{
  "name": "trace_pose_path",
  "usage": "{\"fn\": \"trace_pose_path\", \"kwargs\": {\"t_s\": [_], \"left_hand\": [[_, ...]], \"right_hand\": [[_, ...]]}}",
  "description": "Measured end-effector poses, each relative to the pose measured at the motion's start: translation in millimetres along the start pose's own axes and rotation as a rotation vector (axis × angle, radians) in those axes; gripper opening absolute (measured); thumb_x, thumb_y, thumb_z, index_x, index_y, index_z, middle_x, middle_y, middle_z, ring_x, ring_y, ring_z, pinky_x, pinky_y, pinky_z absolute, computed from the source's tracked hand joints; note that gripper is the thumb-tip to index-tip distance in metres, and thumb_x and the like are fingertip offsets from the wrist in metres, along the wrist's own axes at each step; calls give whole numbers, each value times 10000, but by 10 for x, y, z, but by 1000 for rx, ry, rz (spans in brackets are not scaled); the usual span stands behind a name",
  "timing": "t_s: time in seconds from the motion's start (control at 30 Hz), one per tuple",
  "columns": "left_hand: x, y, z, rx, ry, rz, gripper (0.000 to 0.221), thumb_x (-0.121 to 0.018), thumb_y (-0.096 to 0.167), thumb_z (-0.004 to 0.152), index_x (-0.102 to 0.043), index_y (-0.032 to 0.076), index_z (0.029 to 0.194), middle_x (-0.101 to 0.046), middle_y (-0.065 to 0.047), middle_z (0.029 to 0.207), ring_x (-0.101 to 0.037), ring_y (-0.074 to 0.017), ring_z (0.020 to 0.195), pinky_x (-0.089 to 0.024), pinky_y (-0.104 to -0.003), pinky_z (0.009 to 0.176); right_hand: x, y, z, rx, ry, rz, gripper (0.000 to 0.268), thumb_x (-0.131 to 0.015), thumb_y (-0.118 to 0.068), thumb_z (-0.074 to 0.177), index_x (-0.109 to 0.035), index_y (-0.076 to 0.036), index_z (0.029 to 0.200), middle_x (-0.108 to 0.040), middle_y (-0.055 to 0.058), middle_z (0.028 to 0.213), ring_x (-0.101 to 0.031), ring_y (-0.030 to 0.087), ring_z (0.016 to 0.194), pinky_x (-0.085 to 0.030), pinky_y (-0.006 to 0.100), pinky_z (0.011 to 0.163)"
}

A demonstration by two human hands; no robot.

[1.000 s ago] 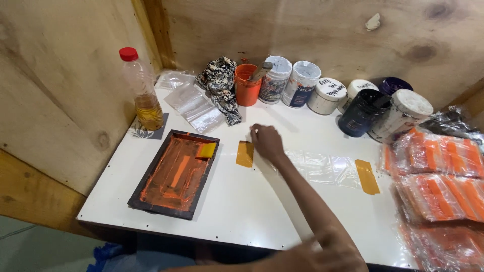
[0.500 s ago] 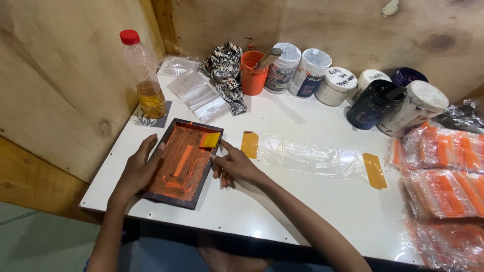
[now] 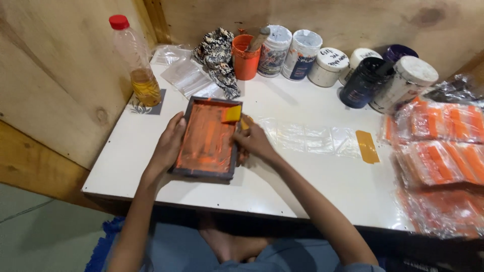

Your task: The person is manually screen printing a design onto small plastic bags using a small frame, orange ink, and a squeegee.

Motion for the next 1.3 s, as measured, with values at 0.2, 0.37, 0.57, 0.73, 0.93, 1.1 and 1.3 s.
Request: {"fn": "trace_pose_path", "kwargs": {"t_s": [0.2,0.37,0.57,0.73,0.93,1.1,1.3], "left_hand": [[-499,198,61,-90,-50,-5,674,-397,502,1052,-341,99,1589,-417,-328,1533,-338,-487,1460,-286,-596,1185],[-838,48,371,-187,-69,7,623,-483,456,1056,-374,140,1582,-494,-301,1491,-429,-481,1398,-385,-593,1122],[-1157,128,565,-337,-23,-68,516,-538,358,1058,-459,176,1535,-543,-294,1443,-458,-489,1359,-425,-589,1092],[-1289,112,555,-366,-58,-68,527,-522,259,1033,-453,165,1547,-527,-310,1455,-445,-505,1363,-430,-603,1087],[-1205,379,495,-381,-74,-78,504,-475,222,1031,-464,168,1533,-558,-285,1440,-471,-493,1355,-448,-597,1082],[-1156,509,691,-453,-69,-92,479,-480,231,1049,-481,193,1527,-576,-245,1441,-469,-466,1367,-454,-569,1090],[-1159,355,793,-470,-57,-27,477,-554,319,1047,-509,197,1506,-657,-192,1358,-509,-399,1357,-431,-532,1126]], "right_hand": [[640,543,142,5,125,113,718,-687,-180,924,-378,50,1530,-666,180,607,-641,281,383,-537,353,334],[1069,684,66,32,223,122,516,-668,-110,928,-551,51,1403,-620,174,542,-642,274,375,-516,309,308],[1354,856,8,56,330,135,426,-644,-118,937,-614,53,1325,-598,135,518,-628,246,357,-516,283,299],[1467,859,-81,105,388,100,406,-618,-92,945,-616,79,1313,-593,134,506,-608,225,352,-491,267,304],[1623,695,-98,115,412,84,394,-617,-71,927,-633,72,1294,-602,130,530,-599,222,352,-477,272,307],[1788,361,-60,167,414,54,381,-608,-48,936,-631,79,1295,-600,126,531,-600,209,357,-478,259,309],[1749,424,-63,147,419,27,411,-619,-32,930,-606,96,1321,-612,158,554,-598,229,354,-476,277,301]]}}
Point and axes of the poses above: each hand's wrist, its own z-axis towards the middle knuckle, its own x-axis out of the back of the hand, y = z × x, the point moved 4 cm from there along z, towards the middle knuckle
